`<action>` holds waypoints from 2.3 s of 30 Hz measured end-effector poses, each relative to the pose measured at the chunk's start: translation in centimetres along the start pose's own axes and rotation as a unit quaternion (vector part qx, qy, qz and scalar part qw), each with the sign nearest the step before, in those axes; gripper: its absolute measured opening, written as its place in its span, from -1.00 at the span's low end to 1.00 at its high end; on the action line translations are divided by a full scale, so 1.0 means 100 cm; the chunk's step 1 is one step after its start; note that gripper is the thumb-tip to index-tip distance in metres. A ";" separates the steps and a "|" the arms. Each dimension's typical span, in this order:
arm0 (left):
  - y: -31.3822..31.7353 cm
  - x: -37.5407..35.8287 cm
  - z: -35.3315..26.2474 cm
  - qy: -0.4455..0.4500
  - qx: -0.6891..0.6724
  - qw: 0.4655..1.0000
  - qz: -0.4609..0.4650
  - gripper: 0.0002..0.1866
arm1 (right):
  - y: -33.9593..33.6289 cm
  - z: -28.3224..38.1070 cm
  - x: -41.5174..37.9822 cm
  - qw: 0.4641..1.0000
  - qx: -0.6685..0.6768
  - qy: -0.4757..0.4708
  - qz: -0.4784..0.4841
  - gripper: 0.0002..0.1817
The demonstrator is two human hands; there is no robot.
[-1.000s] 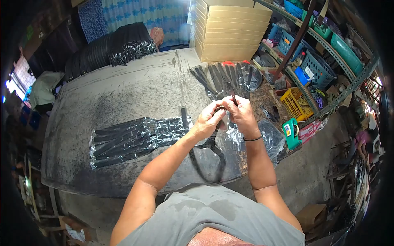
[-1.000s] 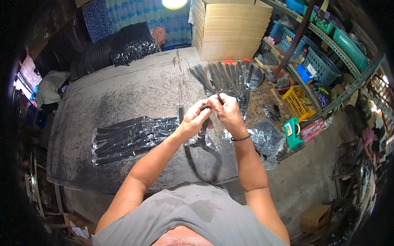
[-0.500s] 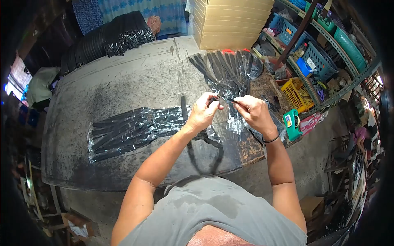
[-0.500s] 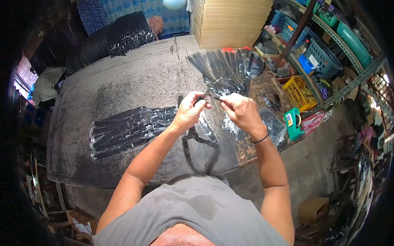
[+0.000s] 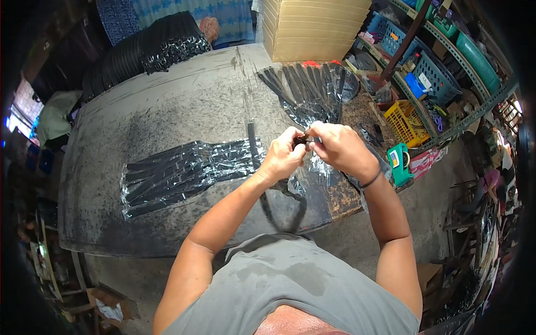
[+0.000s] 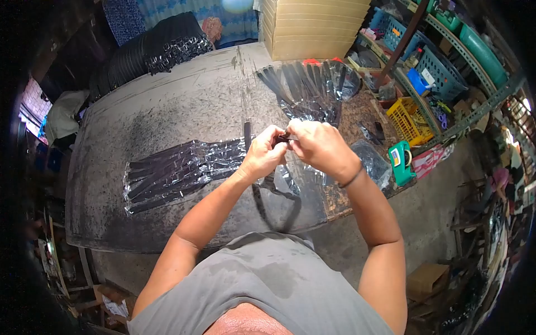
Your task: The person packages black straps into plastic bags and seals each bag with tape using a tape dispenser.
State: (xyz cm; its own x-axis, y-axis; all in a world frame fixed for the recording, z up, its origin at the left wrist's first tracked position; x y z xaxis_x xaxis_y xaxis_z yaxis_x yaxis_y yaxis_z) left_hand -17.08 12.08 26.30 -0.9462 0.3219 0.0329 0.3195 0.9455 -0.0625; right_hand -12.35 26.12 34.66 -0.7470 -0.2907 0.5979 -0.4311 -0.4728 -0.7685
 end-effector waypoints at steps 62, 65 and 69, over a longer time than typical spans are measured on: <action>-0.008 -0.062 0.037 -0.082 -0.181 0.958 0.209 -0.63 | 0.075 0.012 -0.088 0.798 0.465 0.350 -0.154 -0.81; -0.007 -0.065 0.042 -0.045 -0.084 0.983 0.156 -0.63 | 0.076 0.013 -0.092 0.789 0.465 0.362 -0.172 -0.81; 0.003 -0.068 0.049 0.071 -0.054 0.996 0.020 -0.71 | 0.082 0.013 -0.103 0.768 0.472 0.392 -0.188 -0.81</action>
State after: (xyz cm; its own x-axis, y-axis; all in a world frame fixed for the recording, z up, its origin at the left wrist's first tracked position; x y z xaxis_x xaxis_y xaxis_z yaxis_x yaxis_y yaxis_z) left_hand -10.77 9.90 21.17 -0.9181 0.3561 0.1738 0.3679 0.9290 0.0402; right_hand -7.55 24.14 22.50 -0.8942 0.4276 0.1326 -0.4080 -0.9003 0.1517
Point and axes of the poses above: each hand's wrist, its own x-axis towards the middle knuckle, its own y-axis out of the palm, z = x × y, the point moved 2 cm from there along x, towards the middle knuckle, and after that the axes turned 13 degrees about -z, right-handed, at the moved point
